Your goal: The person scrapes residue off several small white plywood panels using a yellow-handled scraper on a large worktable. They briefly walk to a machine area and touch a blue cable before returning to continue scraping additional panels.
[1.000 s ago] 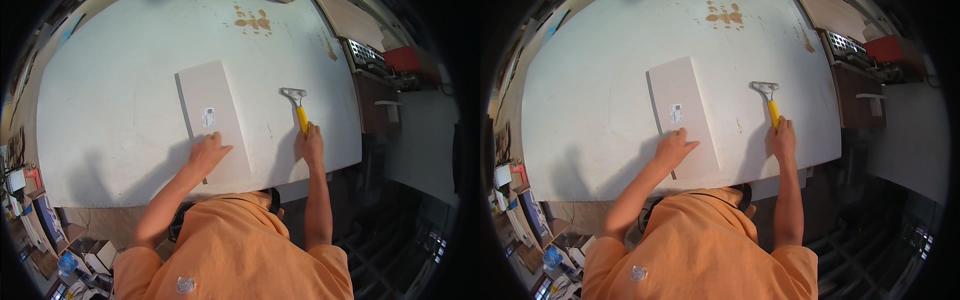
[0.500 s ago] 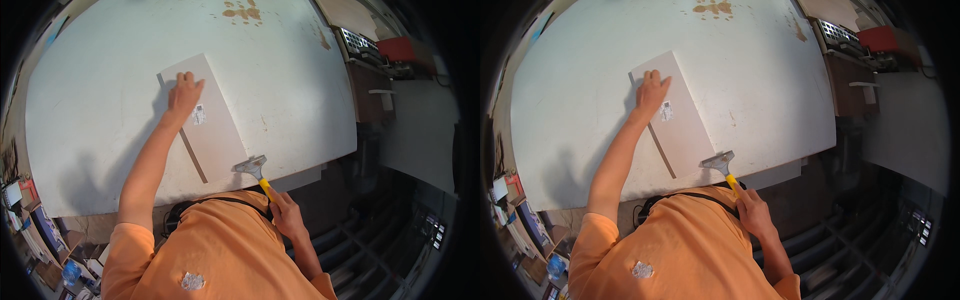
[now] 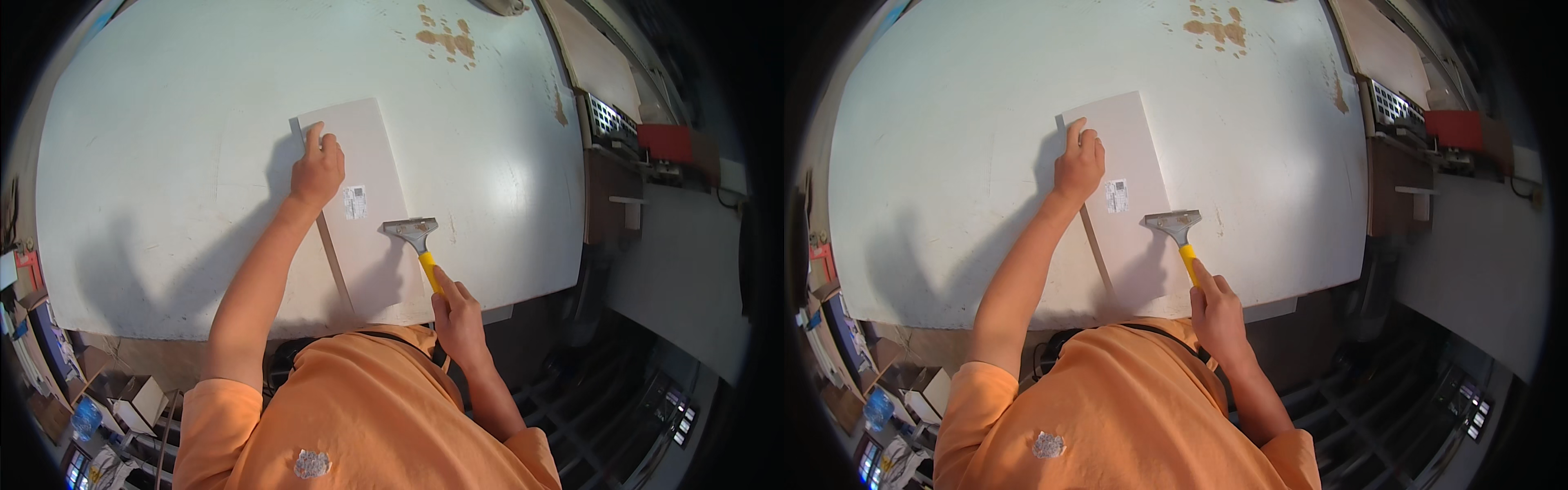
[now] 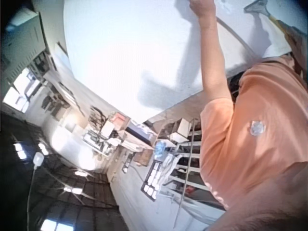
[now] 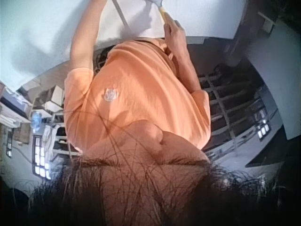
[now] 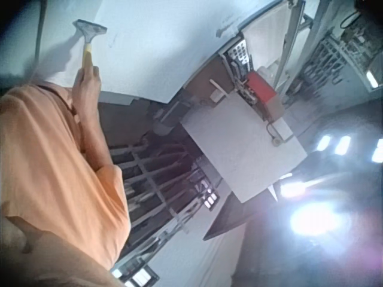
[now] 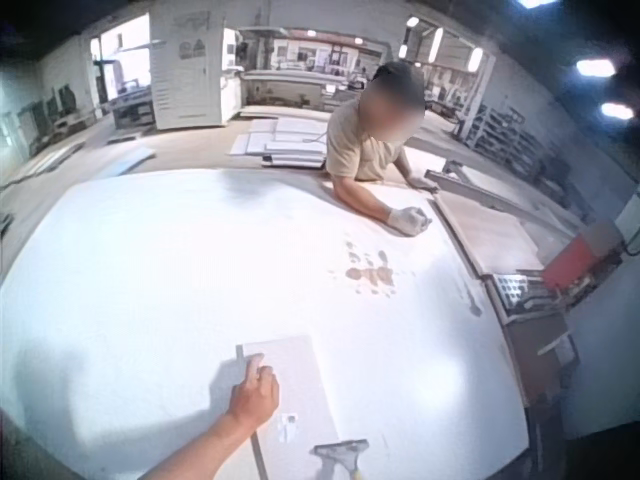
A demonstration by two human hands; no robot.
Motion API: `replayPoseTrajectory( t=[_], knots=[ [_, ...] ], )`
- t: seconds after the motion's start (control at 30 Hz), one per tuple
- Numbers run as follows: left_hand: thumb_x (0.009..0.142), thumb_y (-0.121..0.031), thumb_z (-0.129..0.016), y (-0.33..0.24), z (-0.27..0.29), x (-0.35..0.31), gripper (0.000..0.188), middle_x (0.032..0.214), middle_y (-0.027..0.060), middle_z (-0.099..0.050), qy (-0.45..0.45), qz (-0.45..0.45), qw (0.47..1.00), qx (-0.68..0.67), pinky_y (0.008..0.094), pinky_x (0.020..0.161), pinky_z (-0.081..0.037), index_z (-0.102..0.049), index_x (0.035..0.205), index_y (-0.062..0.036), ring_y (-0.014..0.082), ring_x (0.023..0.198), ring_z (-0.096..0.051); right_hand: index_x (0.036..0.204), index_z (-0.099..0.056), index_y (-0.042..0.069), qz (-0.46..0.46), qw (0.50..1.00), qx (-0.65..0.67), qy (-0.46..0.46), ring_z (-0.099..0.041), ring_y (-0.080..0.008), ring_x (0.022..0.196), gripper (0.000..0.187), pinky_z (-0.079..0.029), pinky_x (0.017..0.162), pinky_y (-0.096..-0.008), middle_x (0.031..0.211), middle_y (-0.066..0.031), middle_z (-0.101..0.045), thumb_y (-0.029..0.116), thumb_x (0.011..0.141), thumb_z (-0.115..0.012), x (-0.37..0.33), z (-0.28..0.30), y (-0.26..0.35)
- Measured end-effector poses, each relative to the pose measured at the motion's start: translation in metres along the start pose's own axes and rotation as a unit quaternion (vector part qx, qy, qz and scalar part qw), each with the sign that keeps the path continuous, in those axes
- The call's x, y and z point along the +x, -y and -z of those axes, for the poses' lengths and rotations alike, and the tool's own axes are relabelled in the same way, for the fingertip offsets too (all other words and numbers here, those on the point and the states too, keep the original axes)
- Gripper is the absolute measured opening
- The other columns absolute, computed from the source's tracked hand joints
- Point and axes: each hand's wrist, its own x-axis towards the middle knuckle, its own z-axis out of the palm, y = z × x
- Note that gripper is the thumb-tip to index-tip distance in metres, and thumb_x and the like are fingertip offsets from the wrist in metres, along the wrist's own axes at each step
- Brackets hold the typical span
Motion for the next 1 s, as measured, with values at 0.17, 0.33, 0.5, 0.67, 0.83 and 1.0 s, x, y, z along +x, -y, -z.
replayPoseTrajectory(
  t=[0.17, 0.33, 0.5, 0.67, 0.83, 1.0],
  knots=[
    [0.095, -0.008, -0.061, 0.001, -0.003, -0.002, 0.01, 0.135, 0.018, -0.058, -0.012, 0.009, 1.0, -0.016, 0.0434, 0.061, -0.062, -0.06, 0.104, -0.0025, 0.0322, 0.081, -0.072, 0.138, -0.059, -0.001, 0.013, 1.0, 0.019, -0.014, -0.062, -0.037, 0.067, 0.043, -0.051, 0.064, -0.0436, 0.084, -0.0232, -0.062, -0.002, 0.095, -0.059, 0.042, 0.004, 0.017],
    [0.093, -0.006, -0.063, 0.002, -0.004, -0.003, 0.01, 0.135, 0.0173, -0.059, -0.032, 0.006, 0.999, -0.023, 0.0406, 0.059, -0.062, -0.061, 0.103, -0.0028, 0.0305, 0.08, -0.072, 0.141, -0.058, -0.002, -0.009, 1.0, 0.004, 0.012, -0.065, -0.0256, 0.076, 0.042, -0.052, 0.073, -0.0353, 0.103, -0.0247, -0.069, 0.001, 0.099, -0.057, 0.07, 0.009, 0.029],
    [0.092, -0.006, -0.063, 0.002, -0.003, -0.001, 0.008, 0.133, 0.0184, -0.06, -0.034, 0.005, 0.999, -0.023, 0.0397, 0.059, -0.062, -0.06, 0.099, -0.0013, 0.0307, 0.081, -0.073, 0.14, -0.059, -0.001, -0.002, 1.0, -0.001, 0.011, -0.066, -0.0265, 0.077, 0.042, -0.053, 0.074, -0.0356, 0.106, -0.0259, -0.07, 0.003, 0.099, -0.056, 0.103, 0.009, 0.038],
    [0.092, -0.006, -0.061, 0.001, -0.002, 0.001, 0.008, 0.131, 0.0227, -0.06, -0.028, 0.01, 0.999, -0.023, 0.0403, 0.059, -0.064, -0.058, 0.091, 0.0013, 0.0338, 0.083, -0.073, 0.137, -0.059, -0.003, 0.065, 0.997, 0.013, -0.049, -0.066, -0.0398, 0.076, 0.042, -0.053, 0.071, -0.0458, 0.091, -0.0262, -0.067, 0.002, 0.096, -0.057, 0.159, -0.003, 0.05],
    [0.091, -0.005, -0.064, 0.001, -0.001, -0.001, 0.009, 0.134, 0.019, -0.059, -0.027, 0.007, 0.999, -0.021, 0.0438, 0.061, -0.062, -0.06, 0.099, -0.0021, 0.0336, 0.081, -0.072, 0.137, -0.059, -0.003, 0.017, 0.998, 0.045, -0.046, -0.068, -0.0427, 0.085, 0.041, -0.053, 0.078, -0.048, 0.099, -0.0278, -0.069, 0.005, 0.097, -0.056, 0.226, -0.009, 0.065],
    [0.092, -0.006, -0.063, 0.002, -0.006, -0.006, 0.01, 0.137, 0.0168, -0.058, -0.022, 0.021, 0.999, -0.028, 0.0445, 0.063, -0.062, -0.061, 0.101, -0.0037, 0.0337, 0.081, -0.072, 0.141, -0.056, 0.001, 0.093, 0.988, 0.051, -0.113, -0.066, -0.0396, 0.087, 0.043, -0.053, 0.077, -0.045, 0.106, -0.0236, -0.067, 0.005, 0.098, -0.056, 0.227, -0.01, 0.057]
  ],
)
